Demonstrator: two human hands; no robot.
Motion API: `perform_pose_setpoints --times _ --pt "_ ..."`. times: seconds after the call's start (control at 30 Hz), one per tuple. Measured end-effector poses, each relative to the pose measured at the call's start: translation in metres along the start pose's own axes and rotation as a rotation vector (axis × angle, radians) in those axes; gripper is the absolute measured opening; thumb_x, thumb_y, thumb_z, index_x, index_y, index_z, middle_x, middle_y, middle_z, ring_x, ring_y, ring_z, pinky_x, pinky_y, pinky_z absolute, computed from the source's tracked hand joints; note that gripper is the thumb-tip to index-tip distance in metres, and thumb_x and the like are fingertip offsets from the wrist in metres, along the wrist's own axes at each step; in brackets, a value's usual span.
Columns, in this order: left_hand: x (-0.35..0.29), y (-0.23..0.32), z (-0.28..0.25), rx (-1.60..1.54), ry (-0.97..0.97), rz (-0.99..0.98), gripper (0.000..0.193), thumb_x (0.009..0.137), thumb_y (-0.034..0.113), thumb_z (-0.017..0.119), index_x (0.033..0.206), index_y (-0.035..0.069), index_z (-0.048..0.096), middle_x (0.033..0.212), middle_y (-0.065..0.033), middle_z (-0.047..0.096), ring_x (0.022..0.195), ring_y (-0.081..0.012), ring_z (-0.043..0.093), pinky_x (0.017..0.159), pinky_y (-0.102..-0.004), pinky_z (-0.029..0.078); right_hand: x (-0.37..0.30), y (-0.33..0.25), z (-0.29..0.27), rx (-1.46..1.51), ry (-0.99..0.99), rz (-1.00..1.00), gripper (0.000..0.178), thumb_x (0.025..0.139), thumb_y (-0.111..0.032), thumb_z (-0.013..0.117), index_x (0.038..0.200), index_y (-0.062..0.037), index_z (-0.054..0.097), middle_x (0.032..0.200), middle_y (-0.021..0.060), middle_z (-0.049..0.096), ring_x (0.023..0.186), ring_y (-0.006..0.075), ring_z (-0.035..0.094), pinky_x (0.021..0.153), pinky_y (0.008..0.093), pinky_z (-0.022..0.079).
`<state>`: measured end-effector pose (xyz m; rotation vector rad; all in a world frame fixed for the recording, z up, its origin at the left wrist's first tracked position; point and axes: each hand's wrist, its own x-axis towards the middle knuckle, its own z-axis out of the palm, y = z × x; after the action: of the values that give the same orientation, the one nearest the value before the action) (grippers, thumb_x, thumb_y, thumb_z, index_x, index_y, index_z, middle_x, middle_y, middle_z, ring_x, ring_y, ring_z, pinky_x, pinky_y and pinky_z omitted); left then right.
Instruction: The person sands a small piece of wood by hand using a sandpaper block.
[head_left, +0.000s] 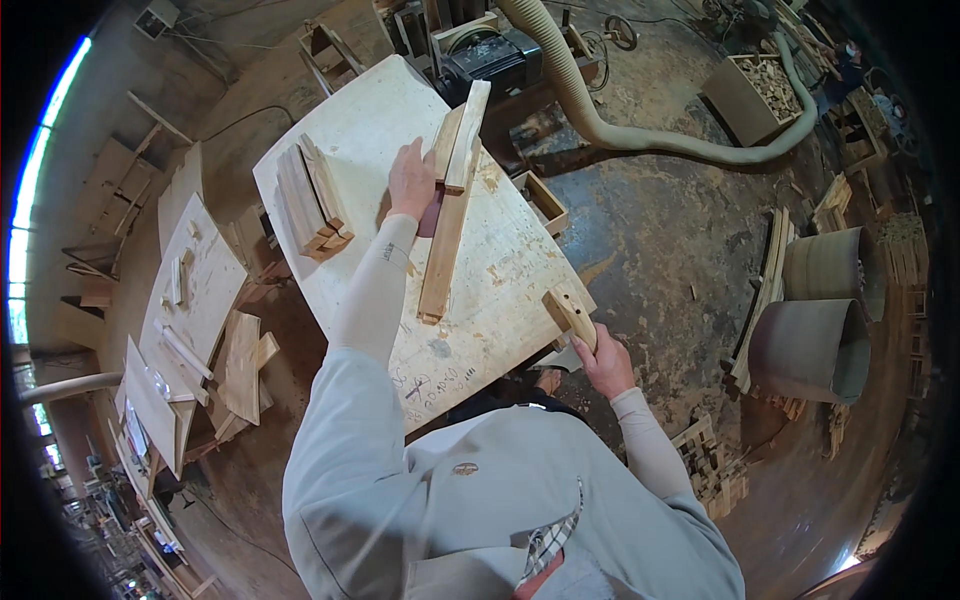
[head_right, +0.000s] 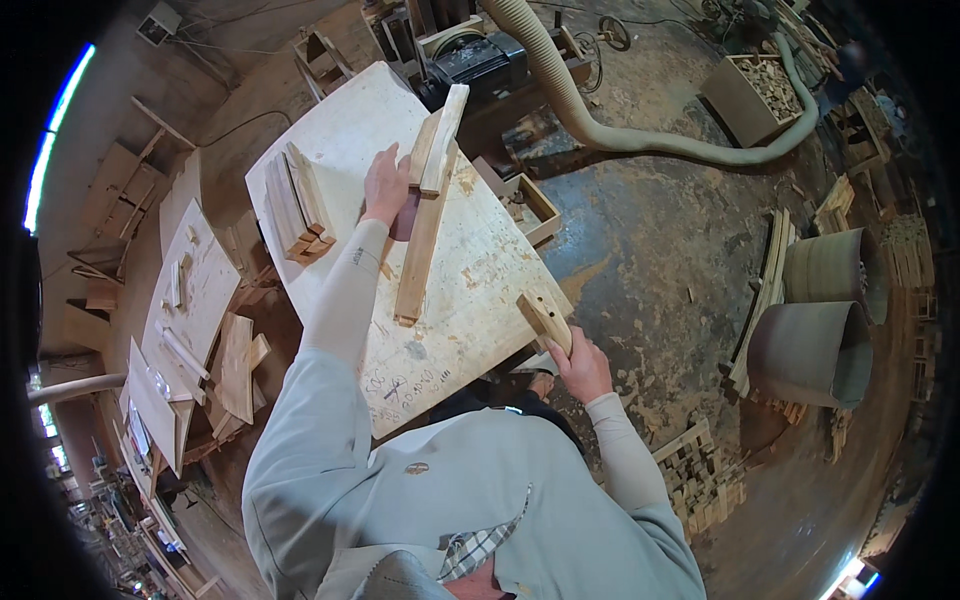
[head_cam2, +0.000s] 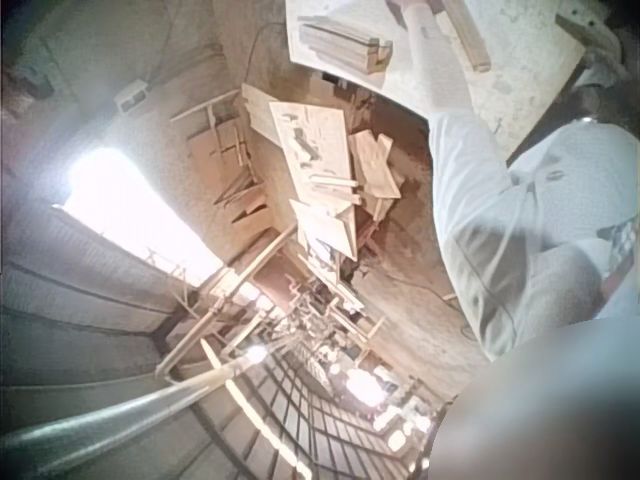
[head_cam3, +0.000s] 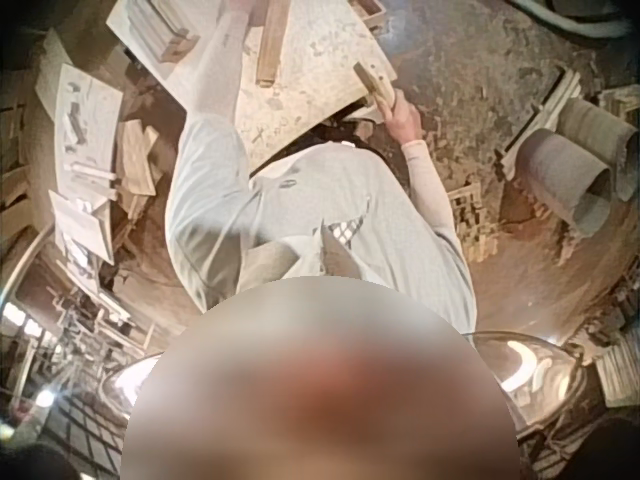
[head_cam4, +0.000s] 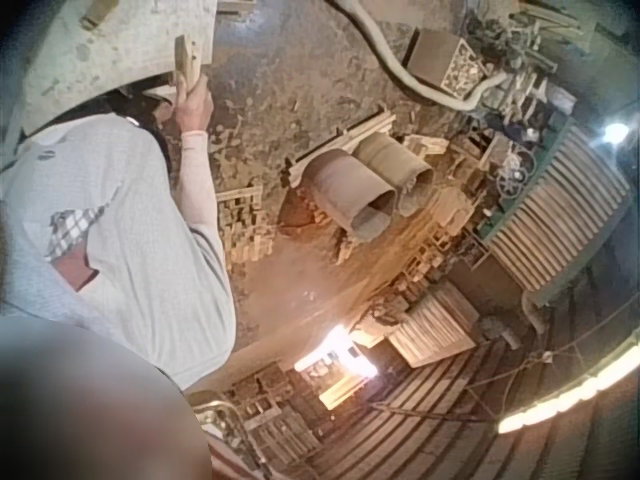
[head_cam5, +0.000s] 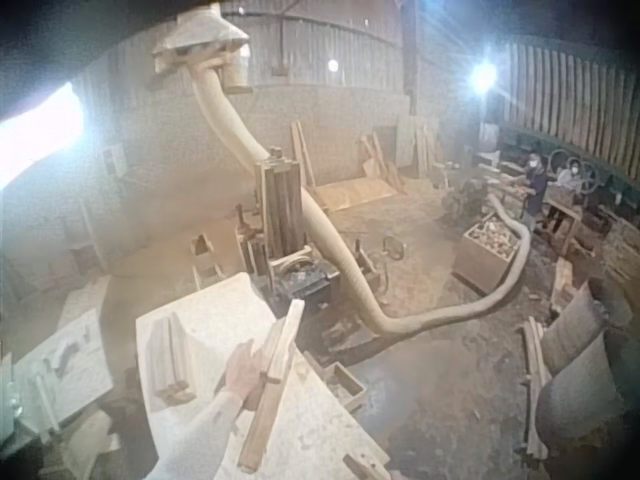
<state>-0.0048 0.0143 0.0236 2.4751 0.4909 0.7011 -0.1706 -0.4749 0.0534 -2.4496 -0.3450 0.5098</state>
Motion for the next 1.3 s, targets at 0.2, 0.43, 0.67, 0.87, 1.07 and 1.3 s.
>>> perform_pose_setpoints --times 0.2,0.43,0.67,0.87,1.07,1.3 --pt "0.0 0.0 0.009 0.057 -0.153 -0.139 0.04 0.099 0.027 0.077 0.129 0.001 0.079 0.119 -0.0271 0.072 0.113 -0.0452 0.071 0.101 -0.0521 0.057 0.0 -0.003 -0.004 0.002 -0.006 0.009 0.043 0.109 -0.044 0.068 0.129 -0.0058 0.063 0.103 0.0284 0.077 0.097 0.0515 0.075 0.081 0.0598 0.059" --pt "0.029 -0.016 0.036 0.005 -0.116 -0.138 0.037 0.094 0.032 0.079 0.12 0.006 0.085 0.11 -0.0228 0.078 0.107 -0.0398 0.074 0.098 -0.0479 0.058 0.001 -0.012 -0.005 -0.018 -0.01 -0.002 0.045 0.109 -0.045 0.067 0.128 -0.005 0.062 0.101 0.0289 0.077 0.095 0.0515 0.075 0.079 0.0597 0.059" --pt "0.044 -0.017 0.05 -0.037 -0.106 -0.157 0.038 0.094 0.033 0.08 0.12 0.006 0.086 0.111 -0.0231 0.08 0.108 -0.0397 0.075 0.099 -0.0468 0.058 0.002 -0.005 0.003 -0.021 0.025 -0.02 0.045 0.109 -0.044 0.068 0.129 -0.0039 0.061 0.1 0.0301 0.077 0.093 0.0522 0.075 0.078 0.0598 0.059" --pt "0.045 -0.005 0.057 -0.02 -0.035 -0.201 0.04 0.095 0.036 0.081 0.121 0.006 0.085 0.109 -0.0225 0.082 0.106 -0.0392 0.077 0.098 -0.048 0.059 0.004 0.006 0.011 -0.05 0.027 -0.02 0.044 0.108 -0.04 0.069 0.132 -0.0042 0.06 0.1 0.03 0.077 0.093 0.0527 0.074 0.078 0.0605 0.059" --pt "0.046 -0.003 0.055 -0.054 -0.006 -0.23 0.041 0.096 0.038 0.08 0.123 0.008 0.085 0.11 -0.0218 0.083 0.108 -0.0384 0.078 0.1 -0.0467 0.059 0.006 0.017 0.021 -0.02 0.054 -0.072 0.041 0.108 -0.039 0.069 0.128 -0.0045 0.06 0.099 0.0296 0.077 0.092 0.0527 0.074 0.077 0.0609 0.058" --pt "0.044 0.002 0.05 -0.021 0.053 -0.186 0.038 0.096 0.038 0.08 0.121 0.01 0.086 0.112 -0.0202 0.083 0.109 -0.0392 0.078 0.101 -0.0471 0.06 0.011 0.028 0.033 -0.018 0.07 -0.105 0.04 0.109 -0.04 0.068 0.124 -0.0039 0.06 0.096 0.0298 0.076 0.09 0.0529 0.074 0.076 0.0615 0.058"
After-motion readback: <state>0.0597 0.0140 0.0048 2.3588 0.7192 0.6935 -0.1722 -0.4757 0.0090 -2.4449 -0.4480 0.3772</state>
